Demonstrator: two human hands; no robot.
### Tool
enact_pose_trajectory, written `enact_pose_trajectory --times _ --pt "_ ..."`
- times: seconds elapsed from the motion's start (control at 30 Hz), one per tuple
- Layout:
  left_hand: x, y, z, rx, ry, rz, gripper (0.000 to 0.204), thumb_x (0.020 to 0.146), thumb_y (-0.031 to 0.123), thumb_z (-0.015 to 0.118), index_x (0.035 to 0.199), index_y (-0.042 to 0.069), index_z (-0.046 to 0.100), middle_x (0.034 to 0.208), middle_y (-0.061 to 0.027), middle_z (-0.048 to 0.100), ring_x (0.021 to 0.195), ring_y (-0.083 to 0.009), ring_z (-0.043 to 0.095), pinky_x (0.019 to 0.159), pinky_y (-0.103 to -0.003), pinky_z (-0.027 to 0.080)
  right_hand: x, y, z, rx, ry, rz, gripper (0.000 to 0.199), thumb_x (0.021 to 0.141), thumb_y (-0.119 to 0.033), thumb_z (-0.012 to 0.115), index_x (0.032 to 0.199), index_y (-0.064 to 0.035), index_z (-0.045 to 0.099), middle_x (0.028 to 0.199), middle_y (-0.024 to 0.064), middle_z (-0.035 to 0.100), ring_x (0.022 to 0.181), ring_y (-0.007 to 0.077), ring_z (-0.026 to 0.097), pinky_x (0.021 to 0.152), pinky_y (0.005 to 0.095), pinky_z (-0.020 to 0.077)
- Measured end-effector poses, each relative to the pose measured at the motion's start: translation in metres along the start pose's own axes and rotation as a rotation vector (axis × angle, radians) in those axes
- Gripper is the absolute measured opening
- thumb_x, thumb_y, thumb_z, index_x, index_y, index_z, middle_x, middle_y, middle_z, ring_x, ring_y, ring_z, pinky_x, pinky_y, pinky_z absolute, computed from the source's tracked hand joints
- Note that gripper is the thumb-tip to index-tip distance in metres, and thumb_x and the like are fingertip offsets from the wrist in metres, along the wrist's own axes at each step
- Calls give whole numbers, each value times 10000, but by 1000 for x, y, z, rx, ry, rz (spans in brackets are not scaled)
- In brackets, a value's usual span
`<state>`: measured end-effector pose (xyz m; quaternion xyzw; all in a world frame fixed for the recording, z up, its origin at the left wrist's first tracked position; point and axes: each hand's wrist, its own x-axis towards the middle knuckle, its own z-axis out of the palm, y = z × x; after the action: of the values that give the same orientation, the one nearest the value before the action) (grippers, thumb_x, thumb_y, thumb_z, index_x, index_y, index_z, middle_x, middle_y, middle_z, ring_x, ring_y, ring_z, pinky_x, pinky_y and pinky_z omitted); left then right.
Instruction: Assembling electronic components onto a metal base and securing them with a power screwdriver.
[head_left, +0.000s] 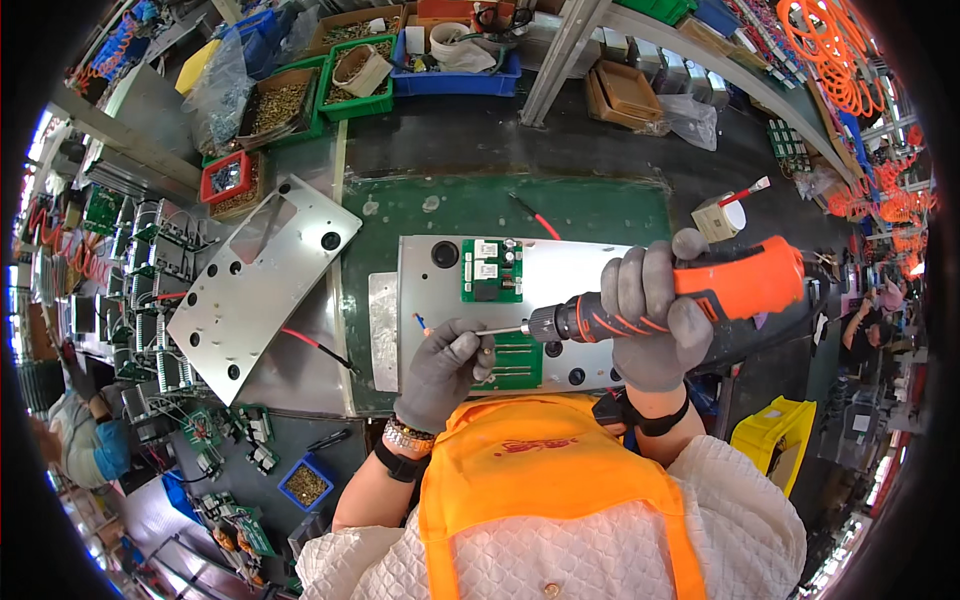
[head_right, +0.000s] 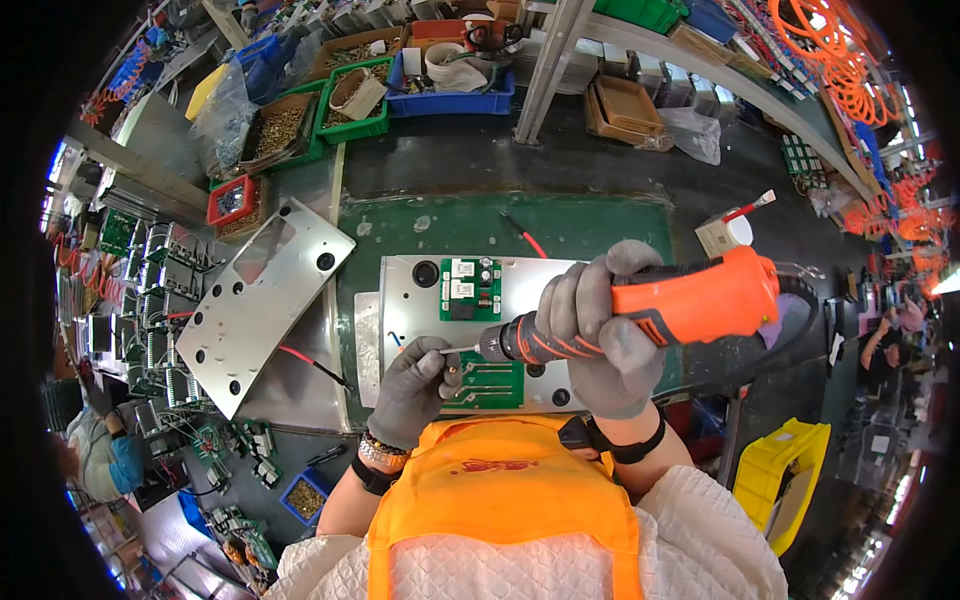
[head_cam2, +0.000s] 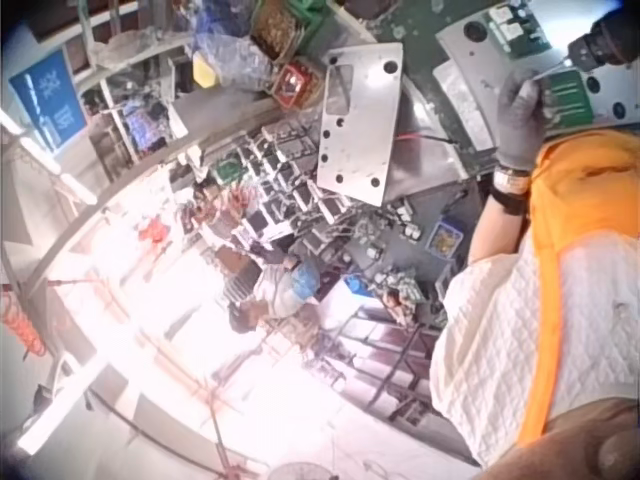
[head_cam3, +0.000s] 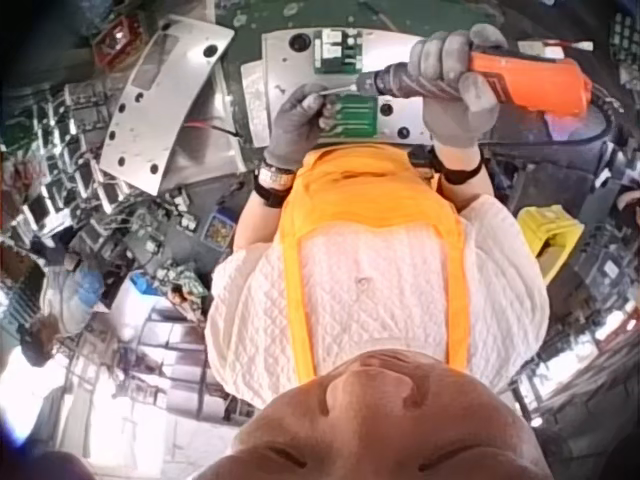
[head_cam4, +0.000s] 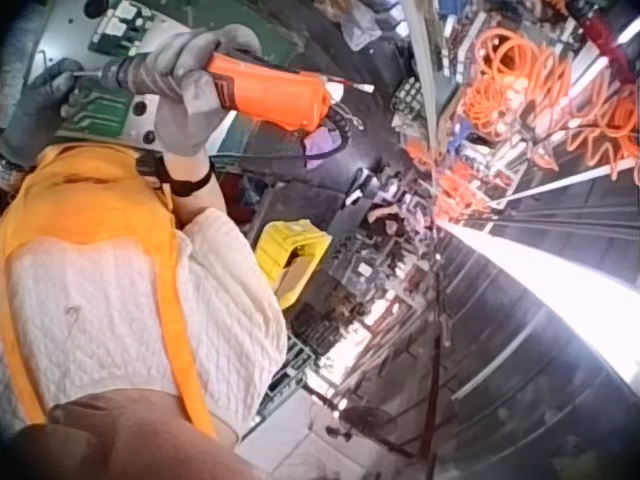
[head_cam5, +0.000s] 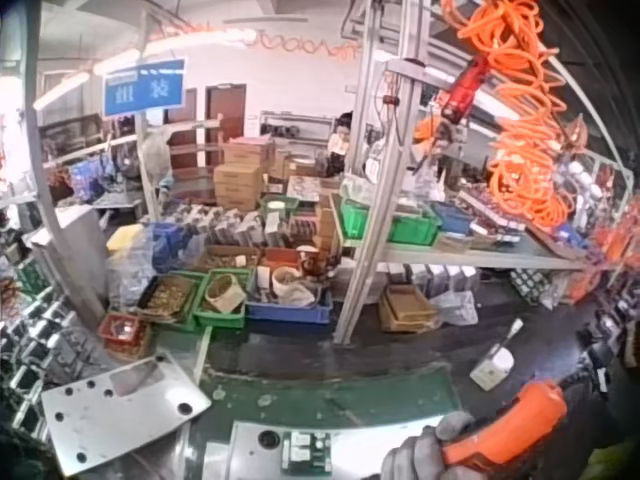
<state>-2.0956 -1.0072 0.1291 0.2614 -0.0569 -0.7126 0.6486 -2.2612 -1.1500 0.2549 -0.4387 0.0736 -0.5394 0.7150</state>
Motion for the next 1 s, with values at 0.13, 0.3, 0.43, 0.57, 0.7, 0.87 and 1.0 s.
enact_pose_trajectory --times 0.13,0.3,0.43,0.57,0.7,0.87,1.0 --pt "6 -2 3 46 20 -53 246 956 226 615 1106 34 584 907 -65 609 729 -139 519 649 -264 426 3 0 -9 -6 106 17 382 787 -156 655 1142 -113 522 637 -36 475 519 117 460 552 300 422" --pt "11 -10 -2 117 174 -211 236 938 221 641 1086 47 586 913 -40 589 692 -122 483 621 -245 391 5 3 -25 -135 26 -6 381 783 -134 653 1133 -98 507 656 -29 462 540 114 444 545 292 395" --pt "12 -7 -17 34 -104 -212 175 898 99 599 1063 47 575 886 -15 545 661 -102 423 603 -226 358 0 18 -39 -309 -11 21 389 766 -109 652 1121 -94 493 654 -14 453 540 130 434 528 293 379" --pt "11 -6 -25 -135 -58 -253 167 911 81 524 1065 39 571 854 -25 531 658 -106 418 598 -230 356 -6 31 -48 -343 8 49 398 757 -90 658 1118 -81 492 634 -3 468 525 133 444 520 299 395" --pt "11 -10 -23 4 26 -225 199 935 55 464 1089 29 588 883 -48 594 741 -116 530 670 -230 432 -6 31 -50 -316 -40 65 366 760 -16 619 1101 -48 490 682 36 521 604 162 529 565 315 464" --pt "10 -11 -13 263 202 -208 211 1004 154 462 1111 26 591 872 -46 637 697 -104 583 600 -211 448 -6 27 -42 -306 -146 154 347 755 71 598 1063 -55 500 746 48 562 683 168 565 653 315 483" --pt "8 -3 -7 456 173 -237 280 1023 282 477 1116 39 581 814 -10 640 645 -71 567 554 -194 434 -9 27 -34 -449 -349 217 293 771 86 604 1006 -70 526 850 56 594 771 143 582 704 280 467"
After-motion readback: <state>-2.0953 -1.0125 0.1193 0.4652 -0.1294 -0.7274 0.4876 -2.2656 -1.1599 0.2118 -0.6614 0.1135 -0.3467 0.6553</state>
